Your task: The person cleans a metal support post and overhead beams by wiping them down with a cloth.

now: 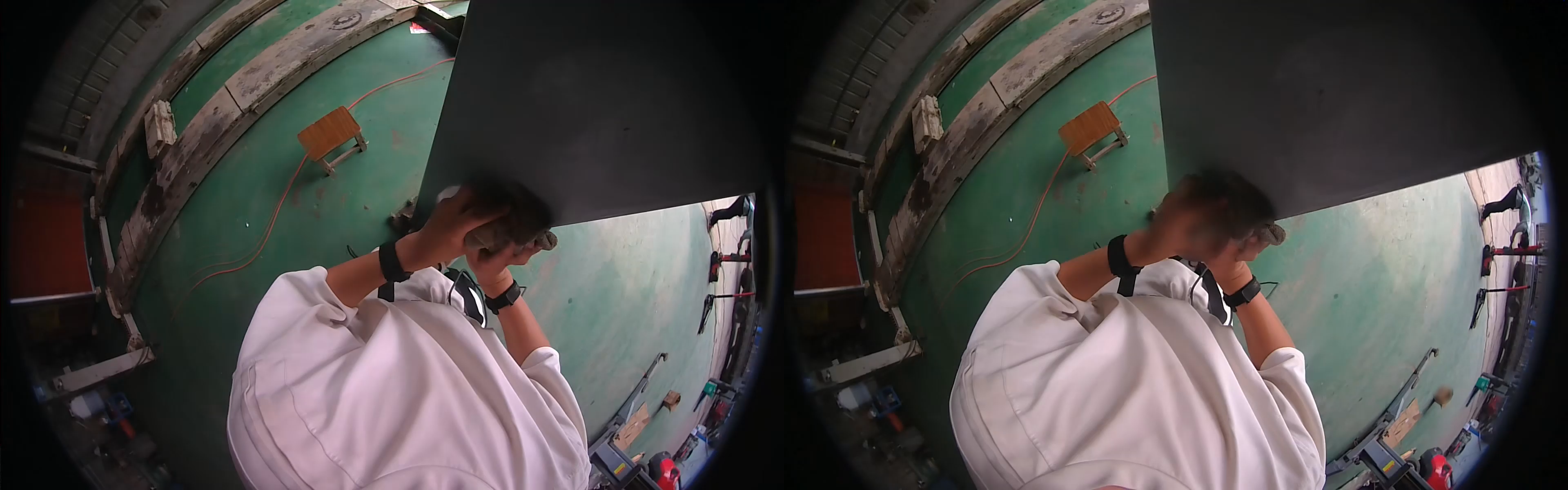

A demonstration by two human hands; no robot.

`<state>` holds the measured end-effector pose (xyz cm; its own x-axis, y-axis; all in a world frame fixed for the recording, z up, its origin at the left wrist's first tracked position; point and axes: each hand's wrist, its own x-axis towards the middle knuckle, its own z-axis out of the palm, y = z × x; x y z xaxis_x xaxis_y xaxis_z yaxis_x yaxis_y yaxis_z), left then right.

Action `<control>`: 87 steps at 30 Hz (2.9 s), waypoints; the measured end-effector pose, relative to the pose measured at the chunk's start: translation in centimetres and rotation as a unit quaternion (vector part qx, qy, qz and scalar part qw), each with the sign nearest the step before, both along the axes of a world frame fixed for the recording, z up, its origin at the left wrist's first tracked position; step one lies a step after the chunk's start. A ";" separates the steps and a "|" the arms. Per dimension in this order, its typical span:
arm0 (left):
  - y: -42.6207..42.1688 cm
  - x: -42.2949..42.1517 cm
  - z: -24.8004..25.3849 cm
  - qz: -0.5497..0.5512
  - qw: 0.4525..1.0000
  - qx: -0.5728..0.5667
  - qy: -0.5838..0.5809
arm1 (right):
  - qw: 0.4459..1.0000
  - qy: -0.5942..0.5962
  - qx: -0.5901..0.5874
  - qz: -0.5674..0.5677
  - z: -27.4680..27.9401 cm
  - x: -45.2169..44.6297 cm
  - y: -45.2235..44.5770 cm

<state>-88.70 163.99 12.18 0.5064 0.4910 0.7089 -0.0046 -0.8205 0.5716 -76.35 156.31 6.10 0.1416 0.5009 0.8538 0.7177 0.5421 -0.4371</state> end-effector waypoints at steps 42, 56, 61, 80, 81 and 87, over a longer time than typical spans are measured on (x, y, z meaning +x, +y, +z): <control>5.9 1.1 16.3 -0.040 0.949 0.164 -0.266 | 0.917 -0.183 0.101 -0.340 19.8 -3.7 4.4; 7.7 -2.6 4.4 -0.108 0.987 0.070 -0.098 | 0.900 -0.187 -0.222 -0.325 9.0 -6.8 2.4; 9.7 -5.3 3.8 -0.067 0.993 0.044 -0.085 | 0.901 -0.215 -0.210 -0.314 8.9 -9.4 4.2; 12.3 -6.3 2.6 -0.126 0.973 -0.157 -0.114 | 0.868 -0.297 -0.175 -0.357 5.0 -9.0 7.6; 12.2 -6.6 1.6 -0.125 0.971 -0.176 -0.099 | 0.869 -0.290 -0.193 -0.351 4.1 -9.3 7.3; 11.9 -7.4 1.5 -0.152 0.952 -0.247 -0.096 | 0.857 -0.301 -0.245 -0.338 6.4 -9.9 6.6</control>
